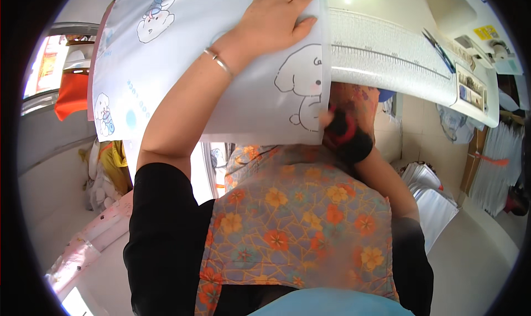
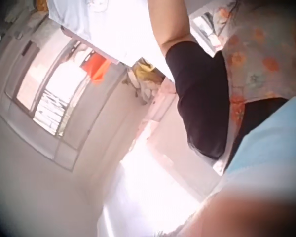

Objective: Sewing the edges of printed pillowcases using an industrial sewing machine.

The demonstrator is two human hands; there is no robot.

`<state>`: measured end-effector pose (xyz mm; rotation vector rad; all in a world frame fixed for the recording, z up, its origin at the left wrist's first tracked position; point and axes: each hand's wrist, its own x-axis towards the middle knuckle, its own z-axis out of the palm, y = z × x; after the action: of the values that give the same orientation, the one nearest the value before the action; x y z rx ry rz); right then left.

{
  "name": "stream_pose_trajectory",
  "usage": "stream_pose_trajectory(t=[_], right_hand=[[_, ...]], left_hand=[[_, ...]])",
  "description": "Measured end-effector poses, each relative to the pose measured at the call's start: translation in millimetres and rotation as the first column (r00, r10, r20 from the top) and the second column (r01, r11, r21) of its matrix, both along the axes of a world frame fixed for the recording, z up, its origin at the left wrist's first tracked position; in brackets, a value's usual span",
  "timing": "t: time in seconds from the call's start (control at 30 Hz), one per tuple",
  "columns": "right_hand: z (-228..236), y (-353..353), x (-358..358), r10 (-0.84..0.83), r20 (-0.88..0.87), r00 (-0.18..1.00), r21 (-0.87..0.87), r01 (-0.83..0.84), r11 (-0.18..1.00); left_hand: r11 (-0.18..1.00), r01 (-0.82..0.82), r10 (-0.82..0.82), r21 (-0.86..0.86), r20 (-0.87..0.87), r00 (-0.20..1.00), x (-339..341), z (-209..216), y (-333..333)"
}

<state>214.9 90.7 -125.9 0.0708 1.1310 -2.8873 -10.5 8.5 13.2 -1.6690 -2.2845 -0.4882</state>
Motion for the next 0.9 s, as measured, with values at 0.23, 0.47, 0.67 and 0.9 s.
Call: stream_pose_trajectory(t=[0.23, 0.47, 0.67, 0.9], right_hand=[[89.6, 19.7, -9.9, -0.148, 0.165, 0.975, 0.547, 0.034, 0.836], [66.5, 19.1, 6.2, -0.039, 0.015, 0.999, 0.744, 0.015, 0.669], [117.1, 7.6, -5.2, -0.210, 0.180, 0.961, 0.476, 0.102, 0.873], [116.5, 12.4, -5.5, -0.169, -0.293, 0.941, 0.956, 0.293, -0.030]], left_hand=[[0.997, 0.074, -0.073, 0.013, -0.031, 0.997, 25.7, -2.6, -24.2], [0.998, 0.041, -0.043, -0.054, -0.038, 0.998, 39.8, 4.1, -26.4], [0.995, -0.016, 0.009, -0.100, -0.061, 0.998, 40.0, 2.9, -26.0], [0.995, -0.093, 0.095, 0.021, -0.128, 0.987, 53.8, -13.2, -19.5]])
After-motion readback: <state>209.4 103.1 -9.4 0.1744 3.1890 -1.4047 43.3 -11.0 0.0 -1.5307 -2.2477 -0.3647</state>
